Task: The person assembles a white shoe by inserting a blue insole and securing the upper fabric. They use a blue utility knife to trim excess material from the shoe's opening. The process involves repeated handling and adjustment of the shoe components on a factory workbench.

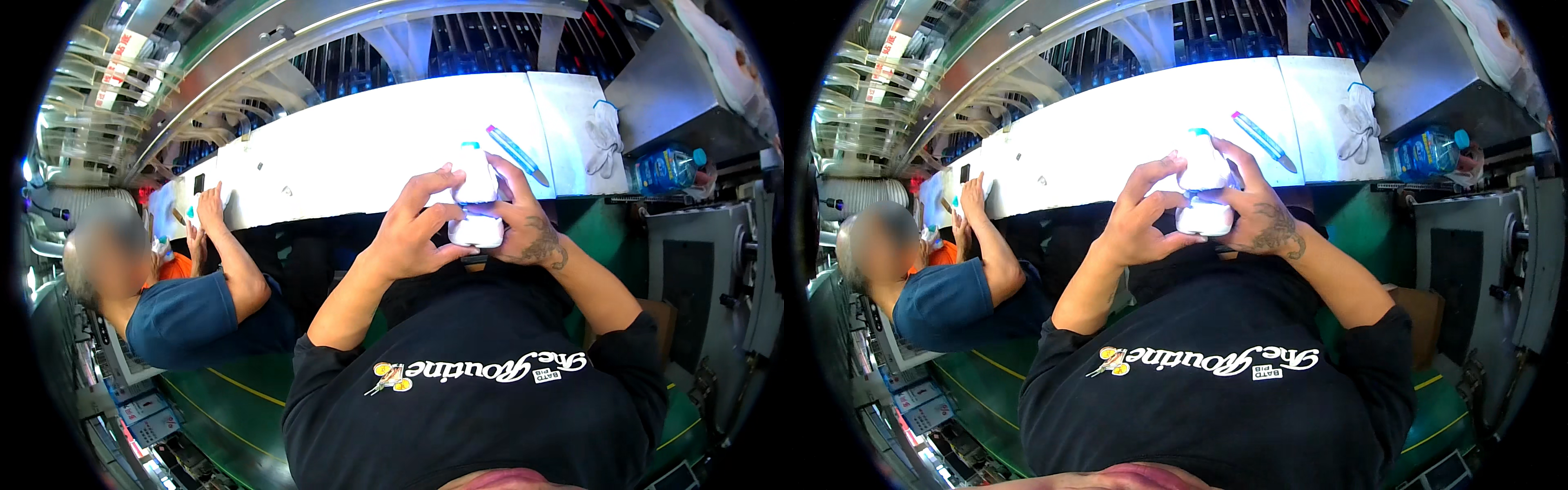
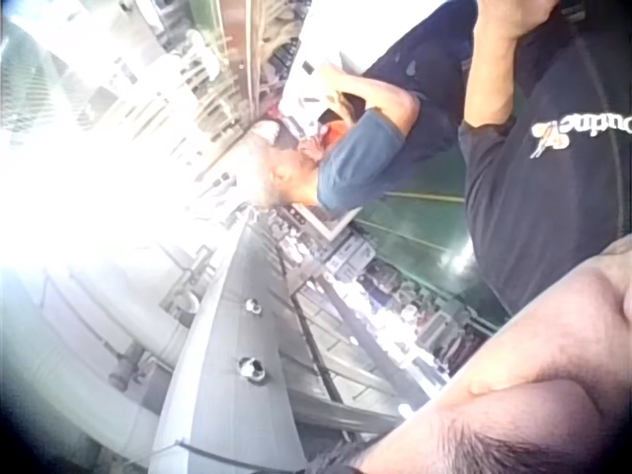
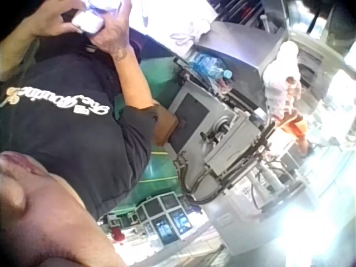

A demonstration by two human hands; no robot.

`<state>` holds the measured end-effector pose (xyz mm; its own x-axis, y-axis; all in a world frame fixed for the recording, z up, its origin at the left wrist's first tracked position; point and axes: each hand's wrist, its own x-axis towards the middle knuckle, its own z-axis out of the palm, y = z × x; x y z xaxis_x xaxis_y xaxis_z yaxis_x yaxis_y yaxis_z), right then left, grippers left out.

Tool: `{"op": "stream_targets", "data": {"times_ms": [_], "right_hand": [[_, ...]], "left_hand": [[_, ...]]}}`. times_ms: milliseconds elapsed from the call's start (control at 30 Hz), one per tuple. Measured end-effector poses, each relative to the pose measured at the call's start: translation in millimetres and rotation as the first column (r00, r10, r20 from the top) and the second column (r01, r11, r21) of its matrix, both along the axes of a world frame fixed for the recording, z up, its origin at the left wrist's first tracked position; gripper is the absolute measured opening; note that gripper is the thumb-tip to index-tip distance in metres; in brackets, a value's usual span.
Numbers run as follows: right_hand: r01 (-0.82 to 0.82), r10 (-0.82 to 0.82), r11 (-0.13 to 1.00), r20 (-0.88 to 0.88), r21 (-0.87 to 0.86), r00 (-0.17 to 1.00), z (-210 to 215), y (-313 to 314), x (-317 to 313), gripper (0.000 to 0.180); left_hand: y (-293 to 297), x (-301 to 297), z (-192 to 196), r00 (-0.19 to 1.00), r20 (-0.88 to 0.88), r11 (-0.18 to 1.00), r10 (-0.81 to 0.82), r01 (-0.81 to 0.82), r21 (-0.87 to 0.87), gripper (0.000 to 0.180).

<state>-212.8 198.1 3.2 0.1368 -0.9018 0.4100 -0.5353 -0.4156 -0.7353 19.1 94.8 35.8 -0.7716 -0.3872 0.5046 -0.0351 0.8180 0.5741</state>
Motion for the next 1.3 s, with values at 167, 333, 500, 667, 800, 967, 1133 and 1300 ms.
{"op": "stream_targets", "data": {"times_ms": [167, 333, 500, 667, 800, 967, 1133, 1300], "right_hand": [[-0.017, 0.043, 0.994, 0.234, -0.112, 0.971, -9.8, 19.5, 4.7, 0.05], [-0.085, 0.051, 0.987, 0.238, 0.134, 0.97, -13.6, 34.7, 12.8, 0.051], [-0.034, -0.026, 0.937, 0.166, 0.348, 0.986, -32.5, 39.8, 24.0, 0.048], [0.004, -0.051, 0.958, 0.159, 0.286, 0.986, -36.7, 33.7, 22.6, 0.048], [0.048, -0.119, 0.927, 0.17, 0.373, 0.978, -39.0, 22.5, 21.5, 0.051], [0.036, -0.077, 0.937, 0.106, 0.347, 0.991, -36.1, 14.3, 14.4, 0.051], [-0.067, 0.013, 0.953, 0.183, 0.295, 0.983, -42.7, 1.2, 10.0, 0.052], [-0.066, 0.027, 0.961, 0.147, 0.268, 0.989, -44.8, -7.1, 1.4, 0.054]], "left_hand": [[14.7, -0.7, 12.5, 0.997, -0.072, 0.999, 0.014, -0.012, 0.03, 0.053], [30.8, 10.6, -19.0, 0.999, 0.047, 0.928, 0.009, -0.026, 0.372, 0.05], [43.4, 14.8, -60.5, 0.986, 0.163, 0.875, 0.043, -0.116, 0.47, 0.05], [34.5, 13.6, -68.7, 0.99, 0.138, 0.874, 0.025, -0.088, 0.477, 0.055], [15.6, 1.8, -65.3, 0.979, 0.204, 0.799, 0.012, -0.132, 0.587, 0.057], [10.9, -0.9, -72.9, 0.973, 0.231, 0.788, 0.017, -0.155, 0.596, 0.06], [4.3, -5.7, -70.9, 0.979, 0.201, 0.803, 0.02, -0.136, 0.581, 0.06], [-6.4, -14.3, -73.9, 0.981, 0.191, 0.827, 0.03, -0.131, 0.547, 0.06]]}}
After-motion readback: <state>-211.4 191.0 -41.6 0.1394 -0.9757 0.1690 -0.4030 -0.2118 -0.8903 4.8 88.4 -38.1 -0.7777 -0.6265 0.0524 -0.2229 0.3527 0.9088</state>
